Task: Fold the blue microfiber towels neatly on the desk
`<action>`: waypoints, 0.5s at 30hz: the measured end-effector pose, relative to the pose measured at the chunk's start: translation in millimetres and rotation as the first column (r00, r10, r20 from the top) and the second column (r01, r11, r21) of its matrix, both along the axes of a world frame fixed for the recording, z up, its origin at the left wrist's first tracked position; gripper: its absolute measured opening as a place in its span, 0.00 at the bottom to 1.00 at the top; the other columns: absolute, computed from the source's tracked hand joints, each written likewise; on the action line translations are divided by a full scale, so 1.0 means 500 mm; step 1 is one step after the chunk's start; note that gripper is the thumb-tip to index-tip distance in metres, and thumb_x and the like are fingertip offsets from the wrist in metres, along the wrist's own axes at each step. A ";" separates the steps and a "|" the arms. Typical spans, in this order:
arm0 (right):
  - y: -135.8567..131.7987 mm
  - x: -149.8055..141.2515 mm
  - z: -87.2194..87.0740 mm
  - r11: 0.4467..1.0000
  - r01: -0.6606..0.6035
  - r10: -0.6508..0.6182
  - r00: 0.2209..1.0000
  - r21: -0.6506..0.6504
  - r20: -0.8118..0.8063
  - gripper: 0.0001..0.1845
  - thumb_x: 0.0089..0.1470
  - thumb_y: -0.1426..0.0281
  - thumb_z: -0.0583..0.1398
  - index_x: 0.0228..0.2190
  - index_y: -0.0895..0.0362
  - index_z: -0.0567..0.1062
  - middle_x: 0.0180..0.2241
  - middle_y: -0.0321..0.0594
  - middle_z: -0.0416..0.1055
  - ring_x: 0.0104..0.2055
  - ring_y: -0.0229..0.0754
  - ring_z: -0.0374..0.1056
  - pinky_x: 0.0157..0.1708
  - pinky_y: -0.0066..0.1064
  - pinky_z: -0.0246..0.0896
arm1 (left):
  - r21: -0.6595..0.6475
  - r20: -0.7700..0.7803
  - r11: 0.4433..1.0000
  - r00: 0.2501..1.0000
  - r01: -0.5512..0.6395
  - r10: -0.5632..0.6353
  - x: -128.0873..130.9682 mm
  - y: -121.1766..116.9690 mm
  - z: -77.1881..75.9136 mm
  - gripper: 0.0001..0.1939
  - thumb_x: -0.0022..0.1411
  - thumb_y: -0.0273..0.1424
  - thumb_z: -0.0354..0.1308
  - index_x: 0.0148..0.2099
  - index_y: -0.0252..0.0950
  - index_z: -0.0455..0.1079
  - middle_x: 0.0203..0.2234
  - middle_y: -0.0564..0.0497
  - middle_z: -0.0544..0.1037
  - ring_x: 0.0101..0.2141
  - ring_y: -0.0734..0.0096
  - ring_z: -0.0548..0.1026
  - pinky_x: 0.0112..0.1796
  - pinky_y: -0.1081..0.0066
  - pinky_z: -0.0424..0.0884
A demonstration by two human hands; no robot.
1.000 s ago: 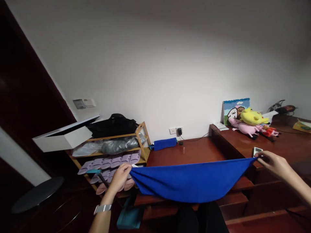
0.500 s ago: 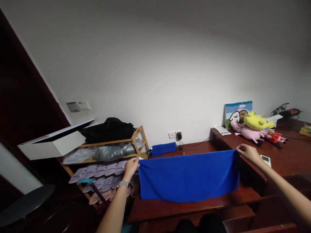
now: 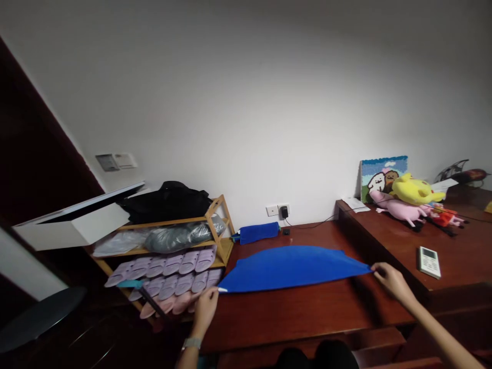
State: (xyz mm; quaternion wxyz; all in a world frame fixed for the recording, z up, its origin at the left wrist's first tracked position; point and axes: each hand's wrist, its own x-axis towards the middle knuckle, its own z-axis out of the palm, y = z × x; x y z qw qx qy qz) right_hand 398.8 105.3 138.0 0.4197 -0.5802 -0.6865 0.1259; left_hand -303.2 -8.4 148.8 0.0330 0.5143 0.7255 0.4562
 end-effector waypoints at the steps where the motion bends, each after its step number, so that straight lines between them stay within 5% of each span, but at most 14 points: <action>1: -0.006 -0.002 -0.045 0.999 0.003 -0.004 1.000 -0.048 -0.003 0.18 0.45 0.53 0.56 0.28 0.51 0.78 0.34 0.46 0.82 0.39 0.53 0.79 0.45 0.43 0.74 | -0.009 -0.007 1.000 1.000 0.018 -0.018 0.008 -0.013 -0.031 0.19 0.53 0.49 0.52 0.27 0.43 0.76 0.31 0.44 0.86 0.37 0.51 0.84 0.45 0.55 0.79; 4: -0.027 0.000 -0.161 0.987 0.019 -0.020 1.000 -0.157 -0.008 0.17 0.43 0.53 0.56 0.26 0.50 0.78 0.32 0.46 0.83 0.38 0.56 0.80 0.43 0.44 0.75 | -0.033 -0.026 0.998 0.998 0.048 -0.049 0.027 -0.049 -0.108 0.17 0.52 0.48 0.54 0.27 0.44 0.77 0.31 0.46 0.87 0.37 0.52 0.85 0.44 0.56 0.81; 7: -0.055 0.012 -0.234 0.982 0.003 -0.003 1.000 -0.186 0.000 0.16 0.45 0.54 0.56 0.25 0.49 0.79 0.33 0.46 0.83 0.39 0.57 0.80 0.43 0.43 0.75 | -0.051 -0.048 0.998 0.998 0.046 -0.048 0.026 -0.082 -0.165 0.16 0.52 0.48 0.55 0.26 0.45 0.78 0.32 0.46 0.87 0.37 0.52 0.85 0.44 0.56 0.82; 10: -0.084 0.030 -0.259 0.982 -0.024 0.031 0.999 -0.186 0.037 0.16 0.49 0.56 0.55 0.27 0.48 0.80 0.34 0.45 0.83 0.38 0.55 0.80 0.41 0.41 0.74 | -0.045 -0.117 0.998 0.992 0.053 -0.058 0.010 -0.109 -0.207 0.18 0.56 0.47 0.53 0.29 0.45 0.79 0.36 0.45 0.88 0.40 0.51 0.86 0.46 0.55 0.82; 15: -0.125 0.051 -0.249 0.981 -0.086 0.111 0.984 -0.174 0.141 0.13 0.50 0.59 0.55 0.26 0.46 0.80 0.31 0.42 0.82 0.35 0.52 0.79 0.37 0.37 0.74 | -0.040 -0.248 0.996 0.965 0.077 -0.084 -0.005 -0.142 -0.253 0.20 0.62 0.46 0.51 0.32 0.46 0.81 0.39 0.47 0.88 0.44 0.53 0.85 0.49 0.57 0.82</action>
